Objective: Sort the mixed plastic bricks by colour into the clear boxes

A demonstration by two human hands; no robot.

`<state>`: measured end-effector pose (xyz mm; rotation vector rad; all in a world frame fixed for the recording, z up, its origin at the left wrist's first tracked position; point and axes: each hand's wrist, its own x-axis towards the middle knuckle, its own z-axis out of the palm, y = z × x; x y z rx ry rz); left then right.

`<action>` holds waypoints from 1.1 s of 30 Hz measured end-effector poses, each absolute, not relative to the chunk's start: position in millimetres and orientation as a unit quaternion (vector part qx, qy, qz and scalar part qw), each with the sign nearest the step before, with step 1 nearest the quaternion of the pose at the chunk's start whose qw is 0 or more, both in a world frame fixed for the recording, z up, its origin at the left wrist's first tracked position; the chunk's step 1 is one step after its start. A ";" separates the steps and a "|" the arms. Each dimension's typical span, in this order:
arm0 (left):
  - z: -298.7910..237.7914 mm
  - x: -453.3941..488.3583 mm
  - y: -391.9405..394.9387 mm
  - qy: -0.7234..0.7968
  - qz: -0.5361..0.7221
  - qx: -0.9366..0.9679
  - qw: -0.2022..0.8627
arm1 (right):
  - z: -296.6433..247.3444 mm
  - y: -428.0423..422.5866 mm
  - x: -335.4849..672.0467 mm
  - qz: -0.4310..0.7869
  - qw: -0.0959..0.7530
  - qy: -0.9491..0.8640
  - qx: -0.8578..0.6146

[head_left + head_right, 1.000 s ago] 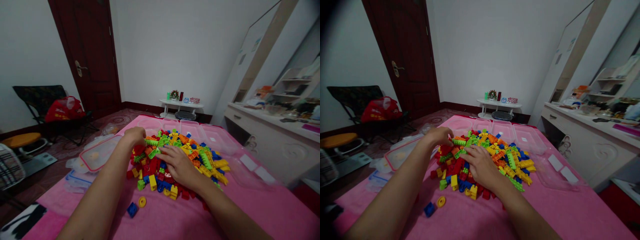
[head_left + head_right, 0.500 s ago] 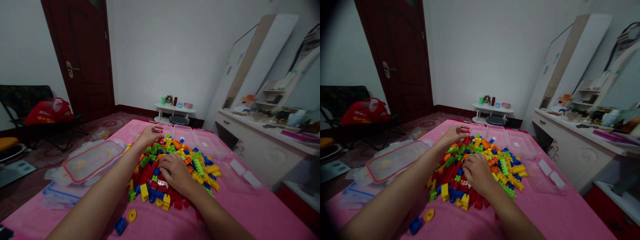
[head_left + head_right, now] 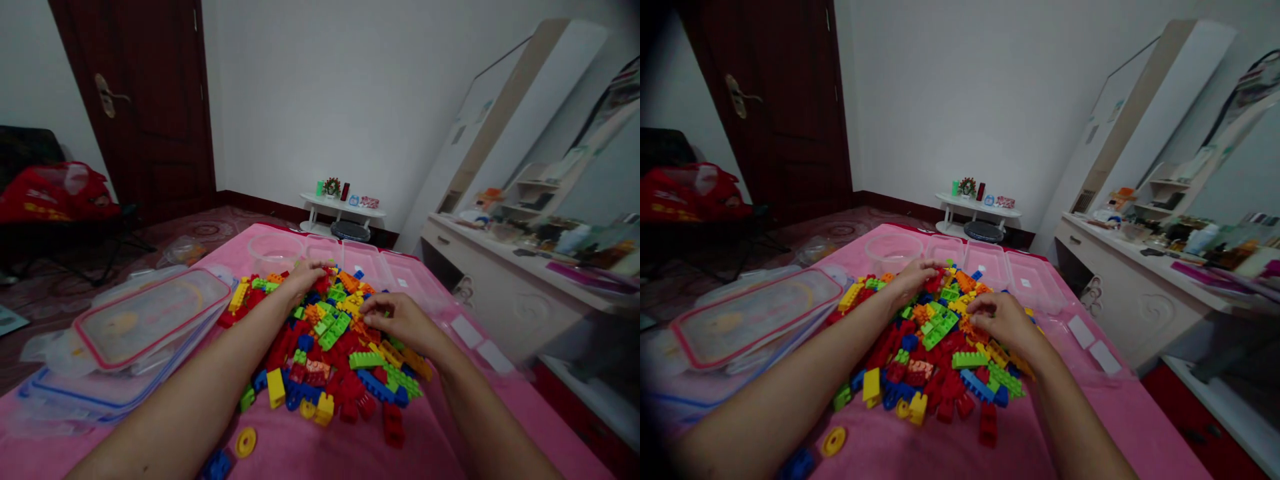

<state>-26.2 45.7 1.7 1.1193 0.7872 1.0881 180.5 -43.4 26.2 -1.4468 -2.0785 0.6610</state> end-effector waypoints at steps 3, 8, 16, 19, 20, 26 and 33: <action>-1.8 -22.8 43.2 0.344 0.490 0.511 0.617 | 26.1 -60.5 153.2 0.150 0.154 -0.815 -0.539; -2.5 -21.9 39.4 0.330 0.515 0.505 0.610 | 31.2 -75.1 136.6 0.042 0.102 -0.817 -0.566; 11.9 -18.8 27.7 0.241 0.552 0.510 0.614 | 33.4 -55.7 147.2 0.390 0.483 -0.582 -0.525; 19.5 -12.3 19.2 0.195 0.552 0.529 0.615 | 24.7 -54.9 135.1 0.574 0.568 -0.402 -0.432; 21.2 -9.5 16.1 0.183 0.548 0.533 0.618 | 22.5 -55.8 130.7 0.613 0.573 -0.364 -0.403; 21.8 2.6 3.7 0.198 0.488 0.578 0.623 | 14.3 -63.3 116.2 0.607 0.577 -0.396 -0.377; 17.8 1.6 3.4 0.267 0.456 0.612 0.589 | 12.4 -62.1 121.7 0.601 0.561 -0.403 -0.403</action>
